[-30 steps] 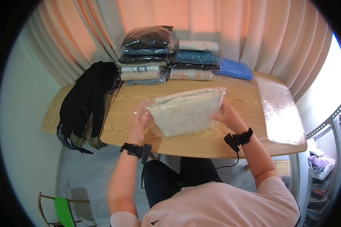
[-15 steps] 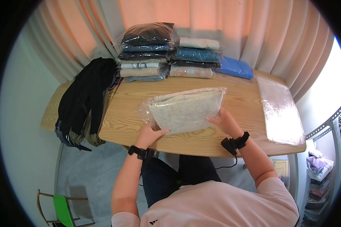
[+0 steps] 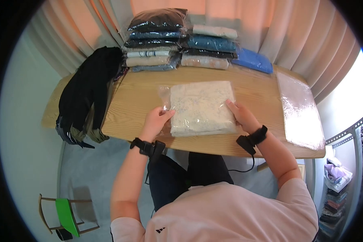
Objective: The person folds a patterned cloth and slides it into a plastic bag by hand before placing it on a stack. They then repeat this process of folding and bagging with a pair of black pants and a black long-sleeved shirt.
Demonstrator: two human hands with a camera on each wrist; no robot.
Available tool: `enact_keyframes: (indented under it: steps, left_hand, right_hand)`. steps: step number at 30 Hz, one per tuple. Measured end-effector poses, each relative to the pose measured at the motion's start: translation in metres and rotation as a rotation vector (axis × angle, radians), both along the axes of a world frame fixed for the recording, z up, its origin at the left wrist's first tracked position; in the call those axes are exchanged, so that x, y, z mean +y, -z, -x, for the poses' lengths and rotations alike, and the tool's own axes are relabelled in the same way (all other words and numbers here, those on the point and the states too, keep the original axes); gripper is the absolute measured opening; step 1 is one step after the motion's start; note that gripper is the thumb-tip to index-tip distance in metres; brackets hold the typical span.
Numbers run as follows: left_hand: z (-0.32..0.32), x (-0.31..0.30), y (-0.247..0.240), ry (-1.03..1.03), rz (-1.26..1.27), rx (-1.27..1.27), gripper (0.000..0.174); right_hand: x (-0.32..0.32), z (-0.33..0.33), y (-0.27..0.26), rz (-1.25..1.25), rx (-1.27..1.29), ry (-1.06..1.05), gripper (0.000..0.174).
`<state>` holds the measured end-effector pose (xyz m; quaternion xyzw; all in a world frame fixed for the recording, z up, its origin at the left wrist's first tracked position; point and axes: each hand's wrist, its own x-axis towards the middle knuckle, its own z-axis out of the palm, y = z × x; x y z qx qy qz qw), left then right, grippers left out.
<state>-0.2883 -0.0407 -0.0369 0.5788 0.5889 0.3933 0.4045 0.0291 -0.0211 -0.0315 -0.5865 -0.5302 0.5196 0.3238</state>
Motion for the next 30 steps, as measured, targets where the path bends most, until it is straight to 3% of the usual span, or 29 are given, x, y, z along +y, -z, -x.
enact_keyframes:
  steps: [2, 4, 5, 7, 10, 12, 14, 15, 20, 27, 29, 30]
  left_hand:
    - [0.005, 0.003, 0.026, 0.006, 0.274, -0.223, 0.041]
    - [0.007, -0.001, 0.033, -0.015, 0.271, -0.343, 0.046]
    - [0.008, -0.006, 0.038, -0.034, 0.270, -0.460, 0.052]
    - [0.008, -0.013, 0.038, -0.017, 0.278, -0.470, 0.052]
    - [-0.005, -0.030, 0.022, 0.026, 0.215, -0.450, 0.056]
    - [-0.010, -0.034, 0.021, 0.064, 0.144, -0.419, 0.060]
    - [-0.011, -0.029, 0.037, 0.075, 0.135, -0.561, 0.070]
    - [-0.009, -0.027, 0.051, 0.053, 0.072, -0.531, 0.058]
    - [-0.014, -0.032, 0.044, 0.101, 0.036, -0.509, 0.052]
    - [-0.016, -0.035, 0.045, 0.011, 0.020, -0.467, 0.044]
    - [-0.018, -0.035, 0.047, -0.002, -0.037, -0.509, 0.043]
    - [-0.018, -0.035, 0.048, -0.007, -0.036, -0.509, 0.043]
  right_hand:
    - [-0.002, -0.005, 0.011, 0.170, 0.041, 0.008, 0.044]
    - [-0.006, -0.005, 0.009, 0.208, 0.333, -0.004, 0.042]
    - [-0.005, -0.009, 0.015, 0.215, 0.333, -0.001, 0.042]
    - [-0.005, -0.017, 0.025, 0.247, 0.491, -0.147, 0.041]
    - [-0.017, -0.013, 0.020, 0.163, 0.425, -0.216, 0.042]
    - [-0.021, -0.007, 0.020, 0.150, 0.464, -0.197, 0.043]
    - [-0.023, -0.003, 0.024, 0.127, 0.497, -0.176, 0.044]
    - [-0.023, -0.002, 0.028, 0.098, 0.539, -0.157, 0.044]
    - [-0.033, 0.008, 0.014, 0.051, 0.577, -0.090, 0.050]
    - [-0.036, 0.008, 0.012, 0.074, 0.580, -0.118, 0.054]
    - [-0.035, 0.000, 0.024, 0.178, 0.828, -0.165, 0.055]
    - [-0.039, -0.001, 0.025, 0.183, 0.828, -0.168, 0.055]
